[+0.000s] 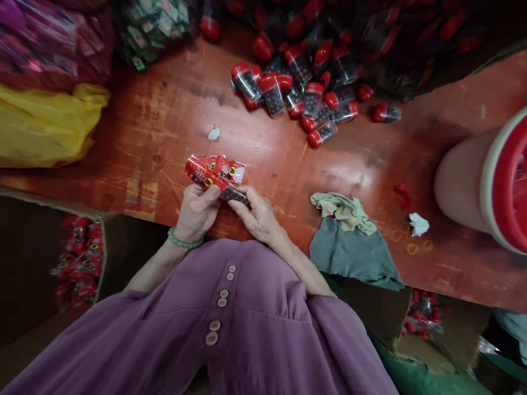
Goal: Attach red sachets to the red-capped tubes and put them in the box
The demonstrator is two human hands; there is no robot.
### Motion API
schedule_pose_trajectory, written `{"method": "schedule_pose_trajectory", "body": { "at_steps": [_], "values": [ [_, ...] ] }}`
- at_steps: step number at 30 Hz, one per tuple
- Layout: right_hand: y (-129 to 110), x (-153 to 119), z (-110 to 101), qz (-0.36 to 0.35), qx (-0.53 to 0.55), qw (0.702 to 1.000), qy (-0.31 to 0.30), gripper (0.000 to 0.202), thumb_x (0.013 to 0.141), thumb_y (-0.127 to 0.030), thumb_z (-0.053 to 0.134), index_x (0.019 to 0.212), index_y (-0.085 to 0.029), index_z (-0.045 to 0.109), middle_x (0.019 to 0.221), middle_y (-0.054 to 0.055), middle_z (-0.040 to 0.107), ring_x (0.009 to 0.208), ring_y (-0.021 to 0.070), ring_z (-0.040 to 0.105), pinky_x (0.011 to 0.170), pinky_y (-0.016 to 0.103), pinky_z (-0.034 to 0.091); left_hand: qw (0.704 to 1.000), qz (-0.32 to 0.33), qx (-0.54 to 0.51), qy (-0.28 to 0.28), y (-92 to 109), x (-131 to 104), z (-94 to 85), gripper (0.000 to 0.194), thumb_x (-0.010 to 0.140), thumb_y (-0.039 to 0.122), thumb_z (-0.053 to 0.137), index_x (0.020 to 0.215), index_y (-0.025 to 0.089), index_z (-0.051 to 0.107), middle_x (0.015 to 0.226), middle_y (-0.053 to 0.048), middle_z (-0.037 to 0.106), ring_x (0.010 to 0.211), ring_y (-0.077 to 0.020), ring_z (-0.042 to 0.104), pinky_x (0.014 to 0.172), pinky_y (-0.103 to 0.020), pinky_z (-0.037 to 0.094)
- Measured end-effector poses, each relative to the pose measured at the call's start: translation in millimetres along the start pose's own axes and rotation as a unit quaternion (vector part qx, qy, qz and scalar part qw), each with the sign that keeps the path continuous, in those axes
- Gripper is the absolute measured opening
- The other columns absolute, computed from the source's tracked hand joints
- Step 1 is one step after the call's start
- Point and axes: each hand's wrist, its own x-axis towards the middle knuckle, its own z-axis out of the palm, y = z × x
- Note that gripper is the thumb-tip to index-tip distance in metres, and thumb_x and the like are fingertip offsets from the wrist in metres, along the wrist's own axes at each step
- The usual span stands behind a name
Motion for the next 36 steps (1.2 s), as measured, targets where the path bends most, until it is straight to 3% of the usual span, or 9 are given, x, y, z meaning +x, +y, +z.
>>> {"method": "schedule_pose_trajectory", "body": {
  "at_steps": [4,8,12,15,19,27,31,36],
  "values": [
    [-2,5,5,0.046,0.123,0.991,-0.030,0.030,0.095,-0.053,0.054,0.098,-0.024,0.050,0.070,-0.007,0.053,0.047,0.0056,0.045,0.048,0.021,0.039,0.999,-0.019,0.018,-0.022,0,-2,2.7,0.033,0.064,0.048,0.088,0.074,0.020,0.075,0.068,0.001,0.069,0.059,-0.0113,0.061,0.066,-0.029,0.053],
    [-5,13,9,0.037,0.147,0.988,-0.031,0.030,0.095,-0.053,0.056,0.096,-0.024,0.048,0.070,-0.008,0.052,0.047,0.0047,0.046,0.047,0.020,0.039,0.998,-0.025,0.021,-0.050,3,-4,4.8,0.035,0.067,0.051,0.085,0.078,0.020,0.075,0.060,0.001,0.066,0.049,-0.0109,0.055,0.055,-0.028,0.051],
    [-6,17,8,0.034,0.127,0.990,-0.053,0.035,0.094,-0.057,0.055,0.106,-0.024,0.051,0.072,-0.007,0.054,0.051,0.0063,0.050,0.053,0.022,0.044,1.000,0.001,-0.010,-0.004,8,-2,2.3,0.037,0.064,0.051,0.087,0.081,0.021,0.075,0.078,-0.002,0.074,0.071,-0.0159,0.068,0.068,-0.030,0.056],
    [-5,14,4,0.028,0.089,0.994,-0.062,0.037,0.094,-0.054,0.056,0.116,-0.024,0.054,0.073,-0.005,0.058,0.059,0.0095,0.057,0.060,0.025,0.049,1.000,0.004,-0.011,0.018,9,0,-0.4,0.034,0.068,0.049,0.085,0.081,0.020,0.075,0.080,-0.003,0.075,0.082,-0.0175,0.070,0.079,-0.031,0.055],
    [-3,10,3,0.025,0.077,0.997,-0.009,0.027,0.094,-0.045,0.060,0.108,-0.022,0.059,0.073,-0.004,0.062,0.063,0.0109,0.061,0.066,0.028,0.053,1.000,0.016,0.003,0.017,3,-4,-4.6,0.029,0.070,0.045,0.085,0.082,0.019,0.077,0.079,-0.001,0.075,0.075,-0.0128,0.067,0.080,-0.027,0.053],
    [-2,10,7,0.027,0.198,0.980,0.023,0.031,0.078,-0.039,0.078,0.089,-0.024,0.053,0.072,-0.007,0.068,0.055,0.0092,0.065,0.052,0.022,0.056,0.998,0.006,0.065,-0.003,-5,-21,-3.3,0.034,0.072,0.048,0.082,0.074,0.015,0.075,0.067,0.000,0.070,0.060,-0.0099,0.059,0.065,-0.024,0.051],
    [-2,12,8,0.015,0.218,0.976,0.007,0.033,0.075,-0.039,0.081,0.082,-0.023,0.053,0.069,-0.007,0.067,0.051,0.0086,0.063,0.049,0.021,0.056,0.998,0.014,0.067,-0.001,0,-30,-2.2,0.036,0.072,0.049,0.081,0.072,0.014,0.075,0.064,-0.001,0.069,0.057,-0.0101,0.058,0.059,-0.024,0.049],
    [-1,17,20,0.012,0.220,0.975,-0.037,0.031,0.076,-0.040,0.080,0.079,-0.023,0.054,0.065,-0.008,0.064,0.050,0.0085,0.062,0.049,0.021,0.055,0.992,0.068,0.088,0.057,1,-33,-10.9,0.030,0.070,0.044,0.083,0.079,0.017,0.078,0.076,-0.002,0.074,0.068,-0.0119,0.065,0.070,-0.024,0.054]
  ]
}}
